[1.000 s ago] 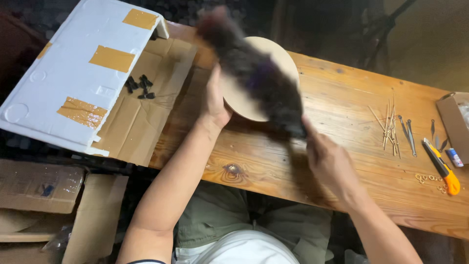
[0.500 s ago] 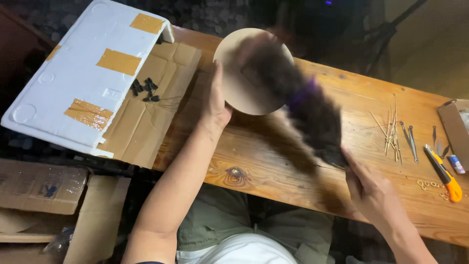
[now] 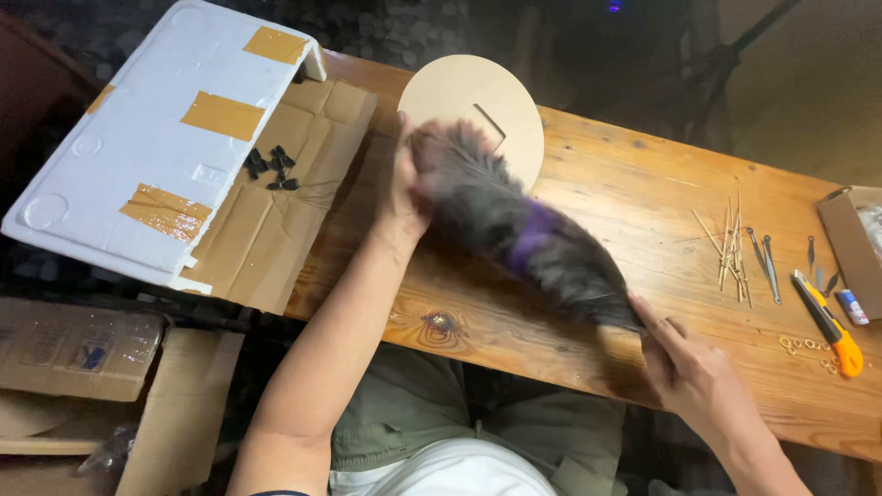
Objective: The person uses a utility knife to carve and smooth the edges of a rectangular cutout on a circular wooden board. They then use a feather duster to clean the wood surface and pick up a small black object from a nearby box.
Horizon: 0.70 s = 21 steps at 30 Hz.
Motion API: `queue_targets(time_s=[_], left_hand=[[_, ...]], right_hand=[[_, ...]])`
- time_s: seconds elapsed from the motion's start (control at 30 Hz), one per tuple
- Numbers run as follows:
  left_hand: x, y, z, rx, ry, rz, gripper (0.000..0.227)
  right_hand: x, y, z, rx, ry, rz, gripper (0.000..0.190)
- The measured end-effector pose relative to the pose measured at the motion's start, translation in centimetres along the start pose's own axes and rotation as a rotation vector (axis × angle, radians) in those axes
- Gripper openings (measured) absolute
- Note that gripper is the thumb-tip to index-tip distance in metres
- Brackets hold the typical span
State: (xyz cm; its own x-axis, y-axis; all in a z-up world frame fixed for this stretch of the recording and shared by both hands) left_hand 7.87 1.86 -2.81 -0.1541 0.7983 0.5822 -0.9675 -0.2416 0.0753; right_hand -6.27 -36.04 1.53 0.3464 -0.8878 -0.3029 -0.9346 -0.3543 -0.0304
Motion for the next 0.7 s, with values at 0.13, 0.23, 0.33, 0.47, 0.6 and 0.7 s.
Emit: queue_targets(time_s=[0.13,0.23,0.33,0.47,0.6,0.7], left_hand=[[2.8,2.8,2.4,0.195,-0.190,0.037,0.087],[2.9,3.3,2.4,0.208,-0.212,0.029,0.089],[2.9,4.0,3.0,0.142,-0.221,0.023,0.092],[2.8,4.1,3.7,0.014,-0.256,0.011,0.095],[1.7,3.1,3.1,-0.042,-0.235,0.011,0.089],[1.9,3.6,3.5,-0.026,-0.193,0.016,0.063]], right_hand=[[2.7,-1.0,-0.1,0.162,0.092,0.178,0.065],[-0.3,-1.2,-0.7,0.256,0.102,0.043,0.063],[-3.3,-2.5,1.0,0.025,-0.112,-0.099,0.060],[-2.0,-6.2,-0.9,0.184,-0.145,0.159,0.051],[2.9,-9.9,1.4,0.191,-0.816,0.401,0.032],[2.4,-11.6,1.8,0.267,-1.092,0.423,0.031]])
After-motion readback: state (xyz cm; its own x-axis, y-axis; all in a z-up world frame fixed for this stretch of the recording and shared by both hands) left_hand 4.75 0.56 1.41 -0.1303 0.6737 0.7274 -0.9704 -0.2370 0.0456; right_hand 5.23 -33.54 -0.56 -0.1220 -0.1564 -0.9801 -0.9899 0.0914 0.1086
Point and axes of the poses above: each hand's wrist, its own y-axis away from the middle knuckle, its own z-axis out of the palm, x = y × z, the point moved 7 cm from there along -y, towards the middle knuckle, and after that the axes turned 5 degrees about z, right-handed, at the moved point
